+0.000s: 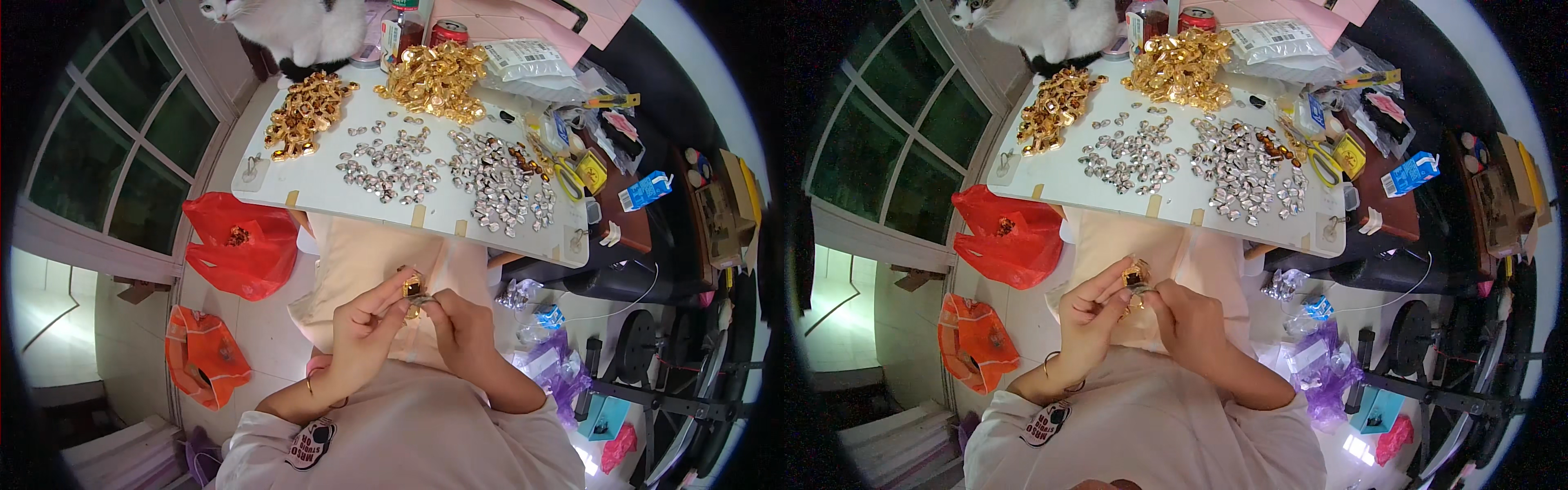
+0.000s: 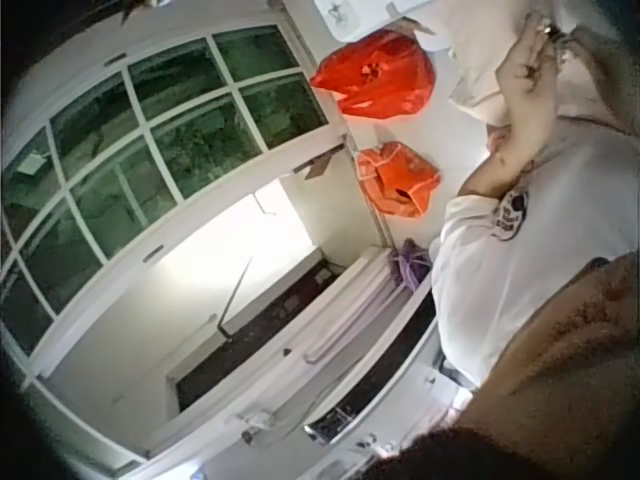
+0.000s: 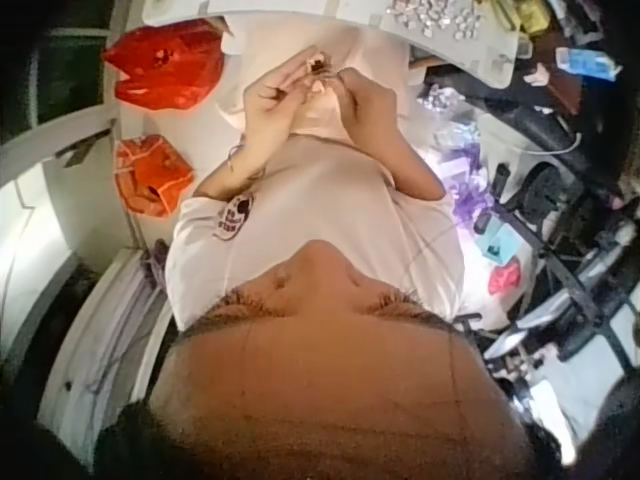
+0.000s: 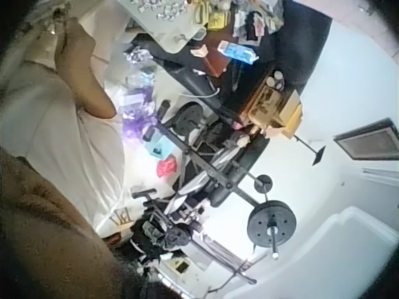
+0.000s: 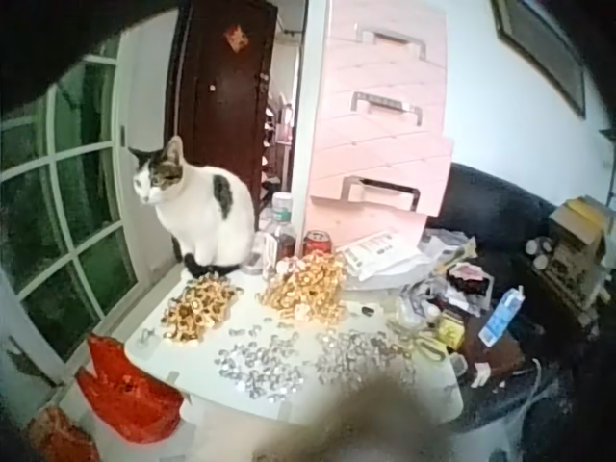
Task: Assembling small gold-colored decorative components by hand.
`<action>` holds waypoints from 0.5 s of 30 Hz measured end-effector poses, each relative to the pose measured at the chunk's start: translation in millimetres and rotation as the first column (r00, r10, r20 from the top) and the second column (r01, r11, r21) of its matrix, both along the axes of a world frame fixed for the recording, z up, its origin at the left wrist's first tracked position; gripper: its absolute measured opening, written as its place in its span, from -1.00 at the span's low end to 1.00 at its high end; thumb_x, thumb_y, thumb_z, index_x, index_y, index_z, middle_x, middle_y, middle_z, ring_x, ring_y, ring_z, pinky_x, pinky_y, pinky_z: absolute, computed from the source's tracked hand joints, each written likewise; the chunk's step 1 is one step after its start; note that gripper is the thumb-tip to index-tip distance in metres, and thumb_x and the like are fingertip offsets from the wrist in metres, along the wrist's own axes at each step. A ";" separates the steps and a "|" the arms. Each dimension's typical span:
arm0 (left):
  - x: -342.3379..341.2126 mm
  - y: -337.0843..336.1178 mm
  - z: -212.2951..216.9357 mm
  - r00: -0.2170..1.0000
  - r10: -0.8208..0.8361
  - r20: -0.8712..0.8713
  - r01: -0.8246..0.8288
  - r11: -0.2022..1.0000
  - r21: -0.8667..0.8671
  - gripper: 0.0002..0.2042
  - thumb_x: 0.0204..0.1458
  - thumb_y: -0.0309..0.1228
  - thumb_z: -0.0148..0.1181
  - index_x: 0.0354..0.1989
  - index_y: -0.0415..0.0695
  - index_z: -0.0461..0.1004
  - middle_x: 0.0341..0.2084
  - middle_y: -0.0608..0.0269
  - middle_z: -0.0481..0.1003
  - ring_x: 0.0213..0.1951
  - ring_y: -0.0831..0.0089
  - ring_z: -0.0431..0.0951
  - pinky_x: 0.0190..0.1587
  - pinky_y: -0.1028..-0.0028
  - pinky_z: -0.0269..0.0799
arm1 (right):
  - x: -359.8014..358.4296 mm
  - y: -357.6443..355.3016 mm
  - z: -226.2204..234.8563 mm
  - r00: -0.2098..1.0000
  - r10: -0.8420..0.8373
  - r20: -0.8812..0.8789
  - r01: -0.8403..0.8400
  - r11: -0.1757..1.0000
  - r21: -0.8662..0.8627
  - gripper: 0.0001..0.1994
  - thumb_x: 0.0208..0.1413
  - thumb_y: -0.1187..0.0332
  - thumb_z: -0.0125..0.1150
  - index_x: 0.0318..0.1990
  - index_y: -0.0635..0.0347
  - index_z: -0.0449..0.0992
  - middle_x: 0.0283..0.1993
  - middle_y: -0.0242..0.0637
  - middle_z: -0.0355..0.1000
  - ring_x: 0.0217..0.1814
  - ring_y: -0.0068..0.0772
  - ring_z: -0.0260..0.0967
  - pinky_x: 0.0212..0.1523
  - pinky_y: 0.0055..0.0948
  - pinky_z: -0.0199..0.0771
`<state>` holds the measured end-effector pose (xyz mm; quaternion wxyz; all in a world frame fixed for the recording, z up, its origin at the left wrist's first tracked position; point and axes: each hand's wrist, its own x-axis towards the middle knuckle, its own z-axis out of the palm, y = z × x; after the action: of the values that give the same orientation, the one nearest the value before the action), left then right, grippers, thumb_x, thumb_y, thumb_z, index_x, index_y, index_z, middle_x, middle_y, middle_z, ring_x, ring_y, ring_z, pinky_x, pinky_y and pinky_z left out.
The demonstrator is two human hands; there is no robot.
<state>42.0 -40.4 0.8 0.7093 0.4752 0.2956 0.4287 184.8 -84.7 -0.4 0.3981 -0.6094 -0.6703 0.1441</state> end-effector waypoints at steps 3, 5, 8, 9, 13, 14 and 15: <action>-3.2 5.8 -4.1 0.999 -0.040 -0.005 0.039 0.996 -0.081 -0.62 0.03 -0.69 -0.08 0.07 -0.26 0.26 -0.07 0.17 0.40 -0.11 0.62 0.40 -0.11 0.71 0.29 | 8.3 3.6 -1.5 0.849 -0.007 -0.528 -0.167 0.945 -0.282 -0.87 0.07 0.41 0.04 -0.48 0.21 0.32 -0.73 -0.41 0.16 -0.76 -0.58 0.07 -0.73 -0.59 0.03; -5.1 7.2 -1.6 0.997 -0.065 0.045 0.071 0.987 -0.145 -0.61 0.03 -0.68 -0.08 0.09 -0.25 0.24 -0.07 0.14 0.40 -0.10 0.58 0.41 -0.09 0.67 0.30 | 14.4 3.6 -1.6 0.618 -0.101 -0.780 -0.352 0.851 -0.390 -0.92 0.07 0.44 0.04 -0.42 0.22 0.34 -0.73 -0.45 0.15 -0.73 -0.70 0.05 -0.71 -0.64 -0.02; -3.9 12.3 3.4 0.982 -0.071 0.176 0.122 0.948 -0.295 -0.57 0.03 -0.66 -0.10 0.13 -0.25 0.17 -0.10 0.11 0.41 -0.11 0.51 0.44 -0.06 0.59 0.32 | 17.8 2.9 -2.0 0.241 -0.141 -0.960 -0.382 0.896 -0.227 -0.90 0.04 0.45 0.06 -0.28 0.20 0.33 -0.69 -0.56 0.16 -0.71 -0.81 -0.02 -0.71 -0.76 -0.10; -3.1 13.7 4.2 0.967 -0.048 0.252 0.144 0.914 -0.380 -0.55 0.02 -0.65 -0.11 0.16 -0.26 0.12 -0.13 0.10 0.43 -0.14 0.47 0.46 -0.04 0.54 0.33 | 17.2 2.1 -3.0 0.308 -0.124 -0.943 -0.402 0.882 -0.247 -0.81 0.02 0.46 0.11 -0.20 0.19 0.30 -0.56 -0.54 0.22 -0.59 -0.80 0.07 -0.60 -0.75 0.04; -4.5 15.6 1.8 0.897 -0.045 0.439 0.285 0.818 -0.500 -0.47 0.03 -0.66 -0.14 0.23 -0.22 -0.04 -0.05 0.08 0.35 -0.08 0.46 0.42 -0.07 0.52 0.35 | 1.9 6.0 -13.8 0.522 0.057 -0.851 -0.362 0.918 -0.160 -0.67 -0.07 0.54 0.20 -0.12 0.23 0.29 -0.26 -0.45 0.30 -0.27 -0.74 0.24 -0.26 -0.68 0.26; -4.9 15.2 -2.2 0.855 -0.045 0.516 0.337 0.805 -0.488 -0.44 0.02 -0.66 -0.15 0.25 -0.16 -0.08 -0.02 0.08 0.31 -0.05 0.46 0.39 -0.09 0.53 0.36 | 1.5 5.8 -12.6 0.521 0.057 -0.852 -0.360 0.919 -0.159 -0.67 -0.07 0.54 0.20 -0.12 0.23 0.29 -0.26 -0.45 0.30 -0.27 -0.74 0.24 -0.26 -0.68 0.26; -5.3 14.9 -6.1 0.807 -0.044 0.589 0.387 0.793 -0.471 -0.40 0.02 -0.67 -0.16 0.27 -0.11 -0.13 0.02 0.08 0.27 -0.02 0.45 0.36 -0.11 0.53 0.36 | 1.3 5.7 -10.4 0.507 0.041 -0.861 -0.386 0.904 -0.184 -0.67 -0.08 0.54 0.21 -0.13 0.24 0.29 -0.24 -0.44 0.31 -0.19 -0.71 0.23 -0.18 -0.65 0.25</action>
<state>36.7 -25.4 -5.3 0.9180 0.1290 0.1347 0.3499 186.1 -79.0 -10.8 0.5326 -0.4355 -0.4288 0.5855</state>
